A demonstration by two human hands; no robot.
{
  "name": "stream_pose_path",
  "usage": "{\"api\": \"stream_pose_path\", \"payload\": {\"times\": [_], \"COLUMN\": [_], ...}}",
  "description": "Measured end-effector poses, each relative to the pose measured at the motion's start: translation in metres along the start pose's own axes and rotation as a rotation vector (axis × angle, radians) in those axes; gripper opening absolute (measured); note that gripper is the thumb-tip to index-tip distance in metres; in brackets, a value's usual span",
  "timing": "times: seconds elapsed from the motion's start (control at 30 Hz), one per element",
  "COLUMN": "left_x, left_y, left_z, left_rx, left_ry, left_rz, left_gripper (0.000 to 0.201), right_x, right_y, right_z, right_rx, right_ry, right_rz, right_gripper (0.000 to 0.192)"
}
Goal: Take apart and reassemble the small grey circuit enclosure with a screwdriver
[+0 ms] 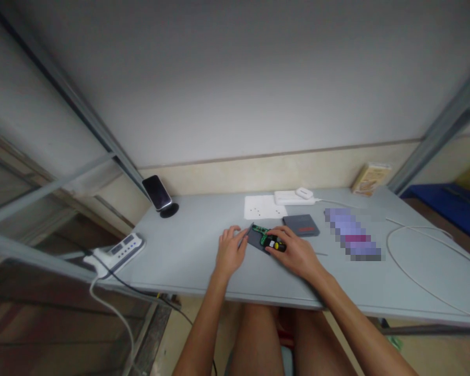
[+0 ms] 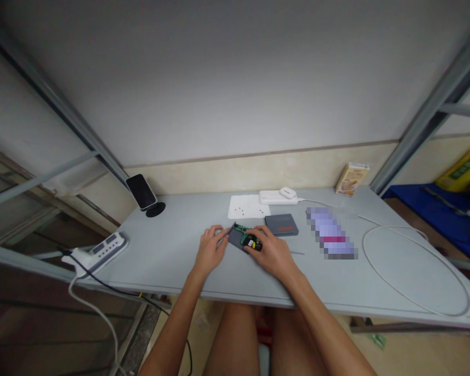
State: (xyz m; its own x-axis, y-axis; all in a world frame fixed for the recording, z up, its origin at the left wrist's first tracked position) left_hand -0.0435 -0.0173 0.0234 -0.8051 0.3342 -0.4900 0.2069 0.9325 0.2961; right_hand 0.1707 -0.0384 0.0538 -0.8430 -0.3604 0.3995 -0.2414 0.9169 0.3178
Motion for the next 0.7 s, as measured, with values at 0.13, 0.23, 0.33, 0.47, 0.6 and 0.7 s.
{"api": "stream_pose_path", "payload": {"times": [0.13, 0.23, 0.33, 0.47, 0.6, 0.7], "left_x": [0.0007, 0.0022, 0.0035, 0.0043, 0.0037, 0.0021], "left_y": [-0.0011, -0.0014, -0.001, -0.0008, -0.0009, -0.0008], "left_z": [0.0009, 0.0018, 0.0025, 0.0024, 0.0009, -0.0005], "left_rx": [-0.01, -0.019, -0.025, -0.026, -0.022, -0.015], "left_ry": [-0.003, 0.001, -0.007, -0.012, -0.028, -0.039], "left_rz": [0.012, 0.007, 0.008, 0.01, -0.001, -0.007], "left_gripper": [0.035, 0.034, 0.034, 0.035, 0.035, 0.036], "right_x": [0.0006, 0.0005, 0.0004, -0.001, -0.0021, -0.0019], "right_y": [0.0012, 0.0009, 0.0007, 0.0016, 0.0018, 0.0013], "right_z": [0.0007, 0.0008, 0.002, 0.0058, 0.0088, 0.0091], "right_rx": [-0.021, -0.037, -0.04, -0.044, -0.048, -0.063], "right_ry": [0.001, -0.001, -0.028, -0.05, -0.028, -0.008], "right_rz": [-0.006, -0.024, -0.029, -0.005, -0.004, -0.006], "right_gripper": [0.032, 0.032, 0.031, 0.029, 0.03, 0.03]}}
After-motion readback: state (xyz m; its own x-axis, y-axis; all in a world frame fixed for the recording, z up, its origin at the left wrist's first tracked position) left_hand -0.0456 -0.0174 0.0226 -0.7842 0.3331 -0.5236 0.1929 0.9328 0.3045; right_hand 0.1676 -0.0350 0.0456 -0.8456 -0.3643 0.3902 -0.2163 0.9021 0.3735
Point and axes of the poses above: each hand's wrist, its own y-axis towards the middle knuckle, its own z-axis out of the palm, x = y × z, the point moved 3 cm from there along y, towards the middle knuckle, and after that the axes turned 6 degrees about -y, right-handed, at the moved point
